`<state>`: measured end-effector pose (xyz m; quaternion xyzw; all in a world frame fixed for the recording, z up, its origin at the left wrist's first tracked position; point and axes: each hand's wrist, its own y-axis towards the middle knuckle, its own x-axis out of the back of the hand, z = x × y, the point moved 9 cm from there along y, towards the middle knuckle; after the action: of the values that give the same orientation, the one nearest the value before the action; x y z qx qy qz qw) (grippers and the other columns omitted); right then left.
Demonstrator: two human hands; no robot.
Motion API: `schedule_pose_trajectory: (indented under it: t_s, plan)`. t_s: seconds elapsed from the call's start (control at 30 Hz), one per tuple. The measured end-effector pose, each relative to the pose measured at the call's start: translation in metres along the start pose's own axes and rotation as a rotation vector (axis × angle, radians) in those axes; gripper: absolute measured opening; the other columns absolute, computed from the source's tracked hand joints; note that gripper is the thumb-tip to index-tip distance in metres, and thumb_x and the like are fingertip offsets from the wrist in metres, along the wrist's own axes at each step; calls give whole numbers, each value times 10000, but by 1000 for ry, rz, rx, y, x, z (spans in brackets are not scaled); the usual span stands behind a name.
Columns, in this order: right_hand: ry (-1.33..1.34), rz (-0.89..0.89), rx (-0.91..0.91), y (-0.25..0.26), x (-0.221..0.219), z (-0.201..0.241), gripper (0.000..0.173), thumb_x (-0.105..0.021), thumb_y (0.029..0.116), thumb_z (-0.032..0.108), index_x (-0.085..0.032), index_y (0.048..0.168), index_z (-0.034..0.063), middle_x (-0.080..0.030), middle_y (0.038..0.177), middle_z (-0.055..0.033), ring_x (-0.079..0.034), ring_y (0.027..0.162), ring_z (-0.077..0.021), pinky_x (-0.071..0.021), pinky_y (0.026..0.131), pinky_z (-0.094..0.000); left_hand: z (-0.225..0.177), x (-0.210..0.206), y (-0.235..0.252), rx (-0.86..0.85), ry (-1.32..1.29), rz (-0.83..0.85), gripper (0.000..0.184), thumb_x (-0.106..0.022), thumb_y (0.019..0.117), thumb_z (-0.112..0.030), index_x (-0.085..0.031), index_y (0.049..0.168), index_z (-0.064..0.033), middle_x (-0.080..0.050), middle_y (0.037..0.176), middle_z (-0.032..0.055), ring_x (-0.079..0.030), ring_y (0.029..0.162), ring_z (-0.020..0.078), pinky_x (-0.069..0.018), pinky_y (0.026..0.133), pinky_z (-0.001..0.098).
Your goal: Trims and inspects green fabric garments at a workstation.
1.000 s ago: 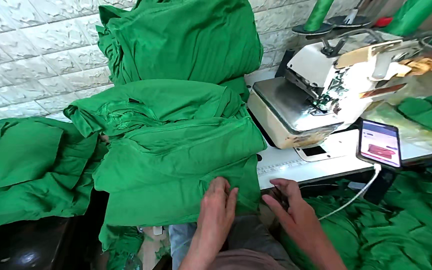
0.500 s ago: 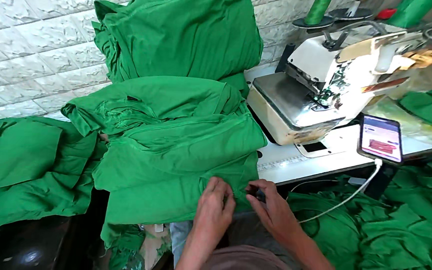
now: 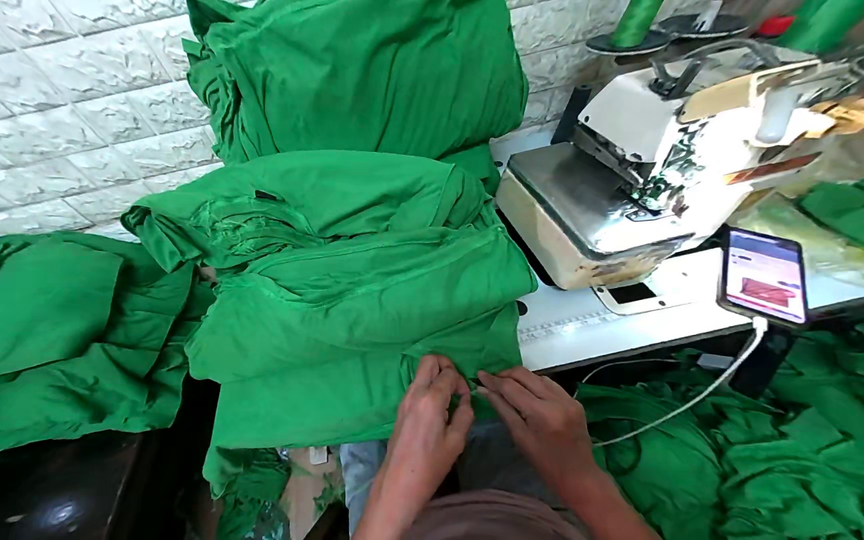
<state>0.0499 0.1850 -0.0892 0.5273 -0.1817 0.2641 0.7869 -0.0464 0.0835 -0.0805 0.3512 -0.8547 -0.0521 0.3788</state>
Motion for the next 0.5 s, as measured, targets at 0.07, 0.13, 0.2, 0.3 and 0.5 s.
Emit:
schedule_pose_trajectory:
  t_s: [0.07, 0.13, 0.2, 0.3, 0.5]
  plan:
    - [178, 32, -132, -3, -3, -13, 228, -660, 964, 240, -771, 1034, 54, -729, 934, -74, -689, 817, -121, -569, 723, -233, -2, -1, -1, -37, 27, -21, 64, -625, 891, -56, -677, 890, -20, -633, 1052, 120, -650, 889, 134, -565, 753, 234]
    - [394, 63, -285, -7, -6, -26, 280, -696, 933, 221, -726, 1112, 8, -723, 1007, -63, -675, 878, -26, -565, 796, -157, -6, -4, -3, -112, 101, -63, 129, -688, 903, -124, -674, 951, -5, -642, 1059, 146, -663, 916, 185, -579, 790, 278]
    - [509, 73, -352, -10, -6, -32, 303, -701, 923, 193, -696, 1151, -8, -720, 1026, -42, -665, 883, 9, -563, 795, -141, -12, -9, -8, -183, 227, -129, 210, -745, 883, -182, -686, 991, -12, -666, 1062, 161, -675, 970, 255, -581, 839, 346]
    - [522, 63, -329, -14, -5, -30, 317, -676, 942, 180, -675, 1187, -21, -709, 1052, -51, -655, 913, 11, -551, 822, -136, -17, -14, -12, -228, 326, -221, 78, -688, 898, -60, -712, 965, -28, -686, 1042, 152, -681, 965, 279, -579, 838, 366]
    - [373, -9, -210, -27, 1, -26, 322, -666, 972, 231, -641, 1175, -18, -711, 1028, -116, -664, 927, -27, -526, 854, -134, -5, -4, -9, -176, 70, -77, 64, -659, 920, -65, -710, 898, -34, -679, 1073, 130, -669, 1006, 197, -563, 883, 283]
